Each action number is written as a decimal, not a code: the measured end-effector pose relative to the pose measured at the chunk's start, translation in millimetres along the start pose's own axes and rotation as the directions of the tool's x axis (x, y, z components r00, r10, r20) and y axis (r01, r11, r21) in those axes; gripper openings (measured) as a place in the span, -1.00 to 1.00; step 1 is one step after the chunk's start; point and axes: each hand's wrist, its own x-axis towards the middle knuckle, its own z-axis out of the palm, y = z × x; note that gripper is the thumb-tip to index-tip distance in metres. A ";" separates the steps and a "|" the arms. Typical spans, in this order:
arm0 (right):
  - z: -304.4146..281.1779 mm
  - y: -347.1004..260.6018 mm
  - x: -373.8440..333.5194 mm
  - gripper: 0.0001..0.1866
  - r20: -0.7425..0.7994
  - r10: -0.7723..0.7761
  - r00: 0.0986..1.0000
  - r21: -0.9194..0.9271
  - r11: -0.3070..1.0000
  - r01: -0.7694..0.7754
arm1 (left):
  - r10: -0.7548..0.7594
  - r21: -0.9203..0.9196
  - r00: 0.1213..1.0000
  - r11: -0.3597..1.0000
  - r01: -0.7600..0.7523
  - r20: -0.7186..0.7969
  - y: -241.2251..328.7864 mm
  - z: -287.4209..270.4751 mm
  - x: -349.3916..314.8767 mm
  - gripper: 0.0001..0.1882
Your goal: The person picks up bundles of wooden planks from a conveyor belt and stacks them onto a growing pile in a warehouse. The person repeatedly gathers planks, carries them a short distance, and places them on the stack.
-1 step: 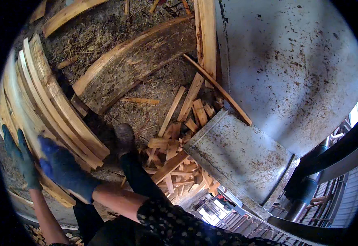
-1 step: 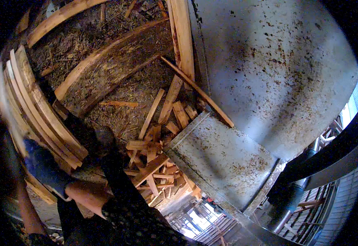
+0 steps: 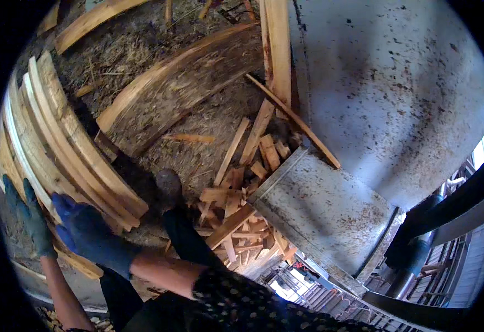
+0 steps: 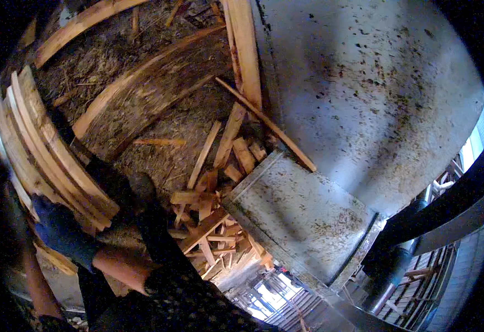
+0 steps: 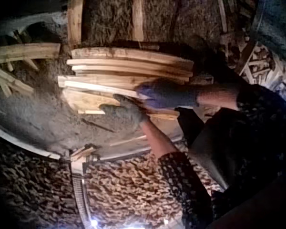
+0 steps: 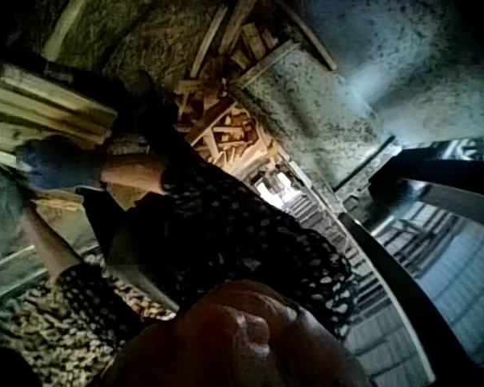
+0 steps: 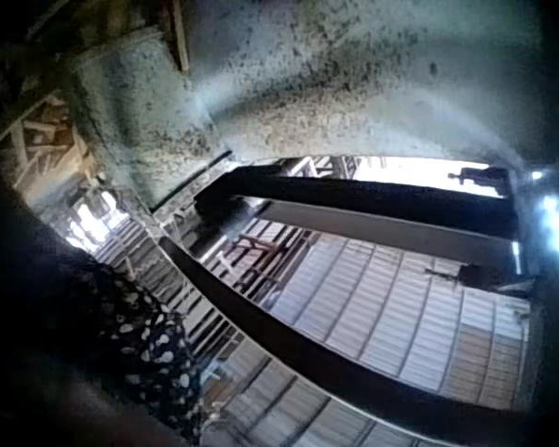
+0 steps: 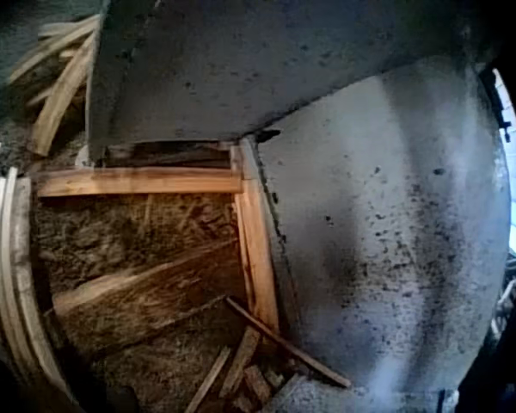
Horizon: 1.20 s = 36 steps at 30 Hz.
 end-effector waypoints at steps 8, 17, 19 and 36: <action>-457.4 106.3 1.9 -0.36 -0.051 0.101 0.994 -0.700 0.706 -0.108 | -0.088 0.197 0.995 0.976 0.096 -0.051 19.7 2.3 3.7 -0.19; -536.9 87.3 -37.0 -0.61 -0.380 0.466 0.799 -0.864 0.128 -0.486 | -0.057 0.202 0.998 0.977 0.063 -0.033 11.0 3.0 8.7 -0.14; -510.6 91.1 -72.7 -0.64 -0.283 0.385 0.878 -0.461 0.748 -0.477 | -0.075 0.214 0.997 0.974 0.080 -0.031 15.4 3.8 6.3 -0.13; -380.4 77.9 -109.6 -0.34 -0.300 0.122 0.946 -0.768 0.557 -0.315 | -0.124 0.131 0.992 0.983 0.124 -0.014 23.0 3.9 1.9 -0.10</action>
